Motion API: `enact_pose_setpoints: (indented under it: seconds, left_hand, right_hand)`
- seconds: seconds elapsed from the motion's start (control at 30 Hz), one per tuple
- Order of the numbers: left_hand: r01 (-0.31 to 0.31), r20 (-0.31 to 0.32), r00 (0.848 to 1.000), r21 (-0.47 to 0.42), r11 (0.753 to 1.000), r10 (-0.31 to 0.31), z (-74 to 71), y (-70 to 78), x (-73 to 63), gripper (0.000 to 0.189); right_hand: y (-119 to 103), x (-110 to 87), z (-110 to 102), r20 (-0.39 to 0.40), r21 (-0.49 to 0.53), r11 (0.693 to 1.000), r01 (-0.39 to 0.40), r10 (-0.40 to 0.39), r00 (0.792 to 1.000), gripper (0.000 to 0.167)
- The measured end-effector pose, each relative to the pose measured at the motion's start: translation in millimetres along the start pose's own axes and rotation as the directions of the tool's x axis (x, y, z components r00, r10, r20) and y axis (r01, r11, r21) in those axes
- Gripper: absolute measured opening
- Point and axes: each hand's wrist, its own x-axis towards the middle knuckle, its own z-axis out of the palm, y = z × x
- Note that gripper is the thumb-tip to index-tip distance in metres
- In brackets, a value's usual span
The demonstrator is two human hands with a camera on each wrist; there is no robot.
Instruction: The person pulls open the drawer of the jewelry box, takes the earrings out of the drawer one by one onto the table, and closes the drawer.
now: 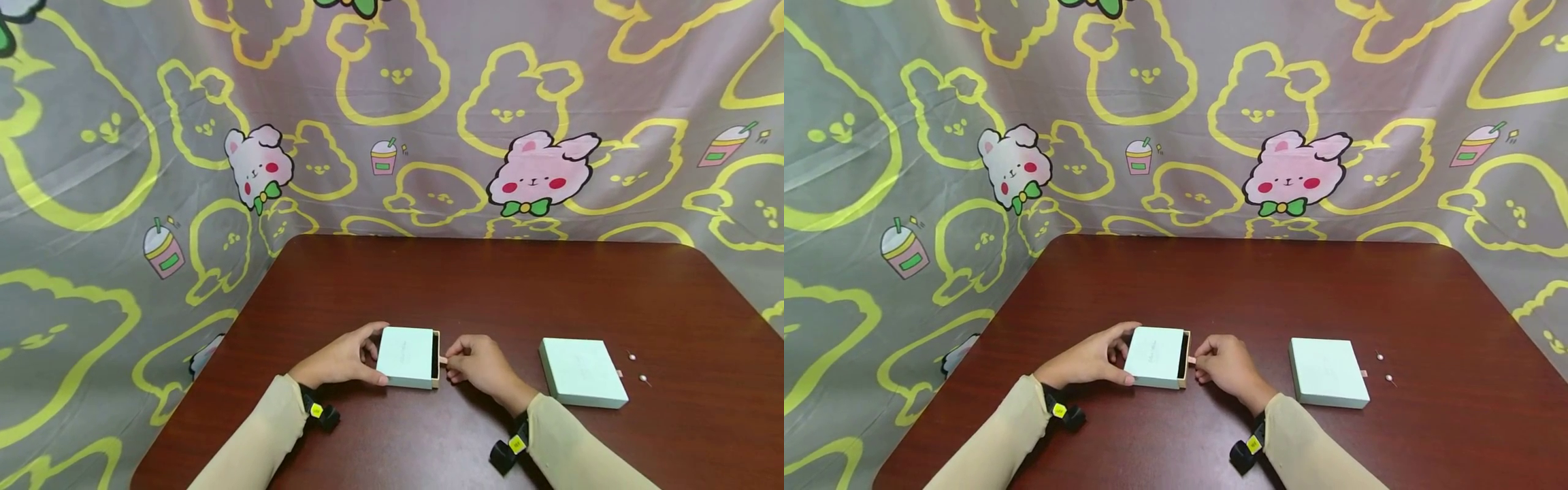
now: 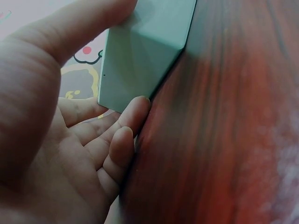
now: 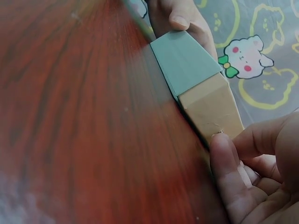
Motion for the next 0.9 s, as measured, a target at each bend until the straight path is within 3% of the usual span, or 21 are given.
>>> enact_pose_setpoints:
  seconds: [0.5,0.9]
  left_hand:
    - [0.027,-0.003,1.0,0.029,0.999,-0.027,0.2,0.1,0.3,0.103]
    - [0.025,-0.001,1.0,0.012,1.0,-0.025,-0.3,1.0,0.9,0.1]
  right_hand:
    - [-2,-5.3,-10,-0.087,-0.141,0.989,-0.045,0.033,0.996,0.01]
    - [-4,-8.1,-15,-0.099,-0.183,0.981,-0.061,0.043,0.994,0.01]
